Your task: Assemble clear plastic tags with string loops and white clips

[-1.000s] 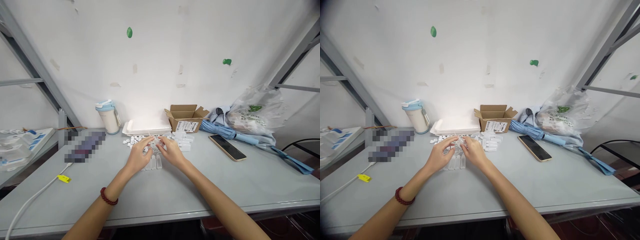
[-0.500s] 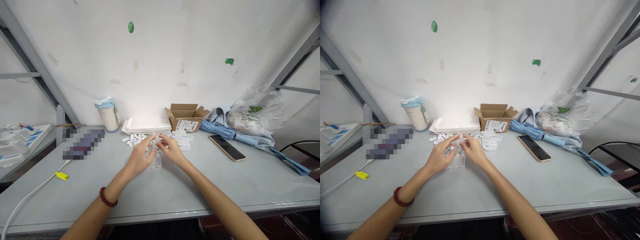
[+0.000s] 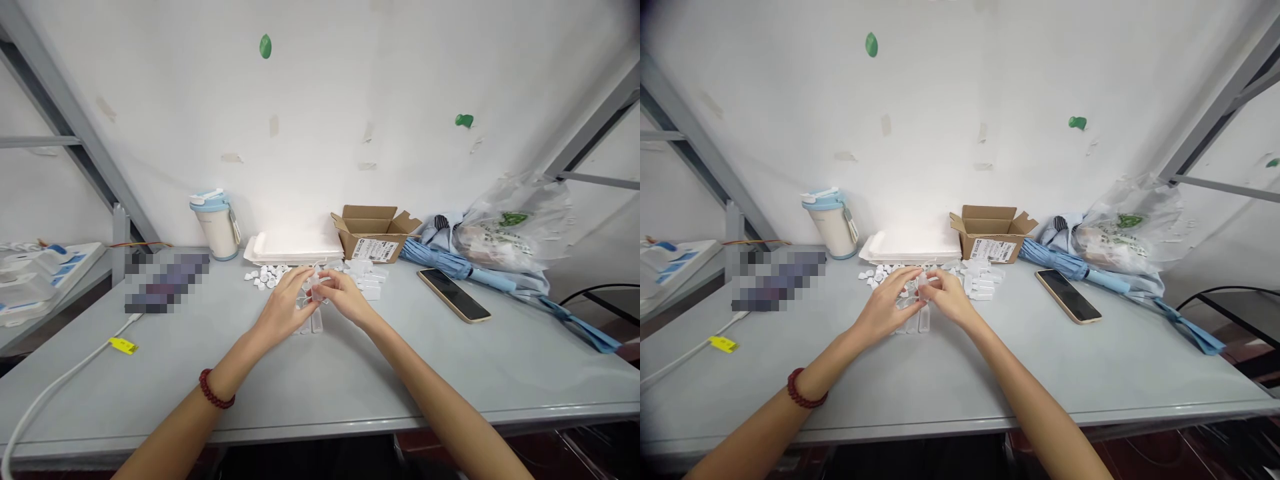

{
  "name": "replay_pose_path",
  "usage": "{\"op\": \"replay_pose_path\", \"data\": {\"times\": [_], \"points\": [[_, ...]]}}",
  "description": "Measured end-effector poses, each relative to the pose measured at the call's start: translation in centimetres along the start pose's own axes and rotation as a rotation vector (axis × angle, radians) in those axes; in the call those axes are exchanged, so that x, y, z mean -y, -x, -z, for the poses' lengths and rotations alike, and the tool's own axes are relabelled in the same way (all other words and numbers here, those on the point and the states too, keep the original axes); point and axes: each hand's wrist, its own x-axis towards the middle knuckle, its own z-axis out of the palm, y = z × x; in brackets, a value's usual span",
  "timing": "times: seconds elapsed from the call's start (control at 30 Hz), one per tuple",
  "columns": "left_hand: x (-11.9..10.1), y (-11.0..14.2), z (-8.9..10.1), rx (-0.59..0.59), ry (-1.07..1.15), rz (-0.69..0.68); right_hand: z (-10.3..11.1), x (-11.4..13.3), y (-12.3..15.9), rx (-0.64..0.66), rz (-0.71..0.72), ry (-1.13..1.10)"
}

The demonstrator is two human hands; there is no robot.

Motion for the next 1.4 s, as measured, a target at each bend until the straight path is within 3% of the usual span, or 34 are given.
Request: {"op": "replay_pose_path", "data": {"times": [0.23, 0.47, 0.6, 0.87, 1.4], "points": [[-0.1, 0.2, -0.2, 0.052, -0.036, -0.075, 1.4, 0.7, 0.4, 0.078, -0.076, 0.142], [-1.1, 0.5, -0.9, 0.179, -0.066, -0.162, 4.2, 0.2, 1.0, 0.354, -0.177, 0.315], [-1.6, 0.5, -0.9, 0.267, -0.087, -0.131, 5.1, 0.1, 0.9, 0.431, -0.221, 0.366], [-1.8, 0.3, -0.4, 0.418, -0.119, -0.013, 4.4, -0.6, 0.6, 0.412, -0.232, 0.397], [-1.9, 0.5, -0.5, 0.506, -0.138, -0.021, 3.6, -1.3, 0.3, 0.335, -0.221, 0.409]]}}
